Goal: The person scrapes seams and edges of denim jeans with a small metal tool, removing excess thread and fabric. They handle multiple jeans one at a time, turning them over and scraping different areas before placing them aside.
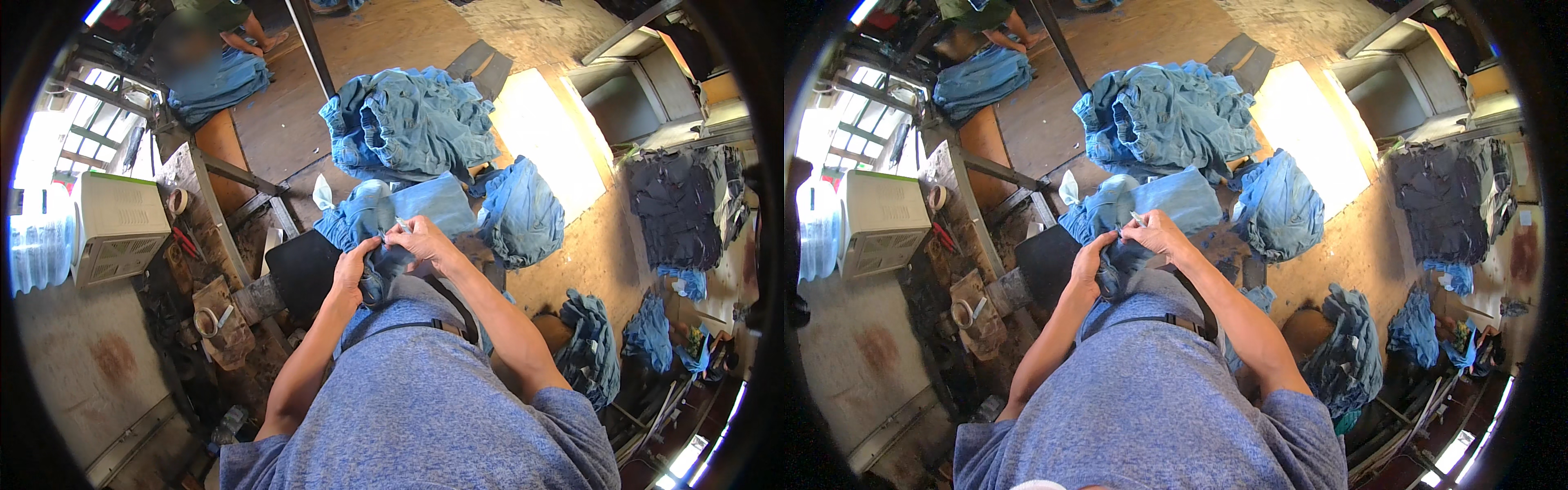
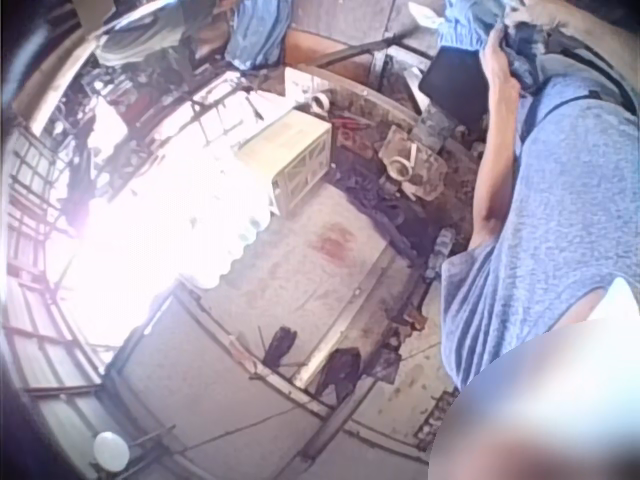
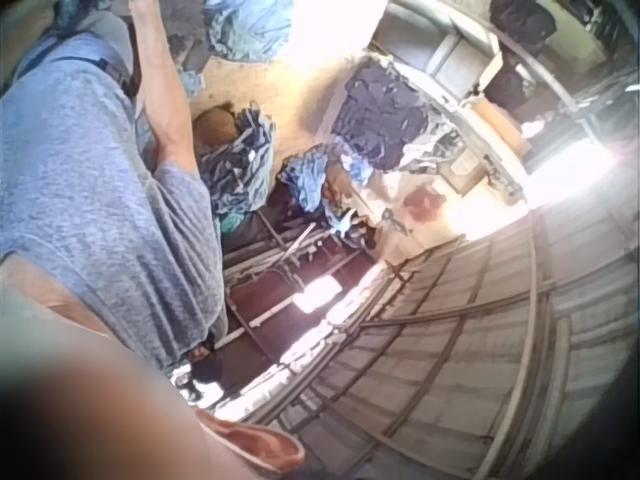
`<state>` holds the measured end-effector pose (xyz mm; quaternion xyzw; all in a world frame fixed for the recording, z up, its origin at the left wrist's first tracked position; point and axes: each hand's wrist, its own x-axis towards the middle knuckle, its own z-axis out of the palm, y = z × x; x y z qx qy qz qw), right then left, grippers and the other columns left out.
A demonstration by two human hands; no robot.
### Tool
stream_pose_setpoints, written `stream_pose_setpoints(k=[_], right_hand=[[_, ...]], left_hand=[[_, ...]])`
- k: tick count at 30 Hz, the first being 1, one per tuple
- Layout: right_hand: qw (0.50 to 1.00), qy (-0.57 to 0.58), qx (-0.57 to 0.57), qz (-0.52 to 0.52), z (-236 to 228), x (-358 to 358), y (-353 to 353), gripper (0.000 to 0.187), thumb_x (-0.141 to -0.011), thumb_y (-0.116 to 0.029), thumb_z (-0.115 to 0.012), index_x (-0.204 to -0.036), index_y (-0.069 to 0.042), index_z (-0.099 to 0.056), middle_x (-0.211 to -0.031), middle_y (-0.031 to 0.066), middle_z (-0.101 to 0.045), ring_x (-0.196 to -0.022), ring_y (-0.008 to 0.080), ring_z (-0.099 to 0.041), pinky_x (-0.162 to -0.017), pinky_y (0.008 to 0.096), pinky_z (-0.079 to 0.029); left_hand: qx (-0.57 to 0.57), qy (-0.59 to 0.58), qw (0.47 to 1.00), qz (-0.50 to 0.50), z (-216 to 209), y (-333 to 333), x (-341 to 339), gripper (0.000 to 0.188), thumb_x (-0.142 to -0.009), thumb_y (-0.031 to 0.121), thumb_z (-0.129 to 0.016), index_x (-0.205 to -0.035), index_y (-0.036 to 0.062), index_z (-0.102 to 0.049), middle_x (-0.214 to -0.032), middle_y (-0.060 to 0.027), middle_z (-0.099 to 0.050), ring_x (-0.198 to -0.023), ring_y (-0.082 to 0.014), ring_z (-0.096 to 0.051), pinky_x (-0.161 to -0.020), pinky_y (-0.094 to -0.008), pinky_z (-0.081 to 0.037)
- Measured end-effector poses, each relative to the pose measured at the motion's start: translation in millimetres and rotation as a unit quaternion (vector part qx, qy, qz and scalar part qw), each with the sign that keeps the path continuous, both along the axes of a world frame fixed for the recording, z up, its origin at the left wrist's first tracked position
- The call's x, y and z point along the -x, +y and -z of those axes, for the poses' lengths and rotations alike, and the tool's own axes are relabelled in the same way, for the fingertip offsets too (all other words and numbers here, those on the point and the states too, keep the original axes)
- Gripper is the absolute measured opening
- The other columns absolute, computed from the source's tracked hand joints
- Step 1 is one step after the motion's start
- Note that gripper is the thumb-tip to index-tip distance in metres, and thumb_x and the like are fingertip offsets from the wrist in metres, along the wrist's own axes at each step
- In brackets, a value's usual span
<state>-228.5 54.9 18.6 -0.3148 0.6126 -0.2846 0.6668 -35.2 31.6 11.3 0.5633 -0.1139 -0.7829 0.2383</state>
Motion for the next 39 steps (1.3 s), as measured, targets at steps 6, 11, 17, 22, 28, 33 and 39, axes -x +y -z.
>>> stream_pose_setpoints(k=[6,11,17,22,28,33,39], right_hand=[[0.986,-0.114,-0.087,0.089,13,5,-2,0.02,-0.094,-0.026,-0.075,-0.096,-0.007,-0.071,-0.07,-0.0062,-0.049,-0.052,0.0048,-0.046,-0.044,0.0317,-0.055],[0.987,-0.112,-0.079,0.079,12,9,-1,0.025,-0.094,-0.029,-0.076,-0.097,-0.005,-0.069,-0.07,-0.008,-0.048,-0.05,0.0035,-0.042,-0.046,0.0323,-0.056],[0.999,0.013,-0.033,-0.013,-3,-5,-11,0.028,-0.095,-0.038,-0.076,-0.094,-0.009,-0.075,-0.066,-0.0071,-0.048,-0.054,0.0059,-0.039,-0.048,0.0313,-0.037],[0.999,-0.004,-0.047,0.019,3,-7,-15,0.038,-0.099,-0.044,-0.072,-0.088,-0.008,-0.076,-0.068,-0.0044,-0.057,-0.06,0.0067,-0.048,-0.05,0.0321,-0.035],[0.99,0.047,-0.076,-0.11,19,5,-23,0.041,-0.098,-0.05,-0.071,-0.097,-0.009,-0.075,-0.078,0.0,-0.064,-0.07,0.0107,-0.056,-0.051,0.0403,-0.05],[0.994,0.02,-0.047,-0.101,31,-2,-16,0.042,-0.097,-0.054,-0.071,-0.102,-0.012,-0.076,-0.082,0.0005,-0.064,-0.065,0.0131,-0.052,-0.048,0.0506,-0.056],[0.991,0.034,-0.088,-0.096,22,6,-22,0.041,-0.1,-0.044,-0.071,-0.105,-0.003,-0.068,-0.077,-0.0031,-0.053,-0.065,0.0093,-0.056,-0.052,0.0379,-0.064]], left_hand=[[-0.006,0.032,0.999,0.02,0,1,-6,0.026,-0.097,0.023,-0.07,-0.107,0.0001,-0.075,-0.098,-0.0088,-0.078,-0.079,-0.0199,-0.075,-0.075,-0.0351,-0.062],[0.004,0.03,0.999,0.017,1,3,-8,0.023,-0.098,0.021,-0.071,-0.108,0.0001,-0.074,-0.099,-0.0091,-0.078,-0.078,-0.02,-0.076,-0.074,-0.0351,-0.064],[0.055,0.04,0.998,0.018,-3,5,-4,0.023,-0.094,0.014,-0.079,-0.113,0.0008,-0.074,-0.101,-0.0092,-0.077,-0.08,-0.0199,-0.076,-0.073,-0.0344,-0.063],[0.046,0.047,0.998,-0.004,1,6,-8,0.021,-0.097,0.014,-0.076,-0.115,0.0034,-0.074,-0.103,-0.0078,-0.077,-0.084,-0.0203,-0.076,-0.076,-0.0364,-0.063],[0.055,0.034,0.998,-0.014,9,12,-10,0.028,-0.1,0.02,-0.073,-0.123,0.0041,-0.071,-0.113,-0.0071,-0.075,-0.095,-0.0204,-0.073,-0.084,-0.0369,-0.06],[0.055,0.006,0.998,0.0,9,11,-13,0.031,-0.101,0.023,-0.072,-0.126,0.0051,-0.069,-0.116,-0.006,-0.074,-0.098,-0.0194,-0.072,-0.086,-0.0358,-0.058],[0.054,0.022,0.998,-0.025,9,15,-13,0.029,-0.102,0.023,-0.072,-0.125,0.0061,-0.07,-0.114,-0.0037,-0.073,-0.096,-0.018,-0.071,-0.085,-0.036,-0.058]])
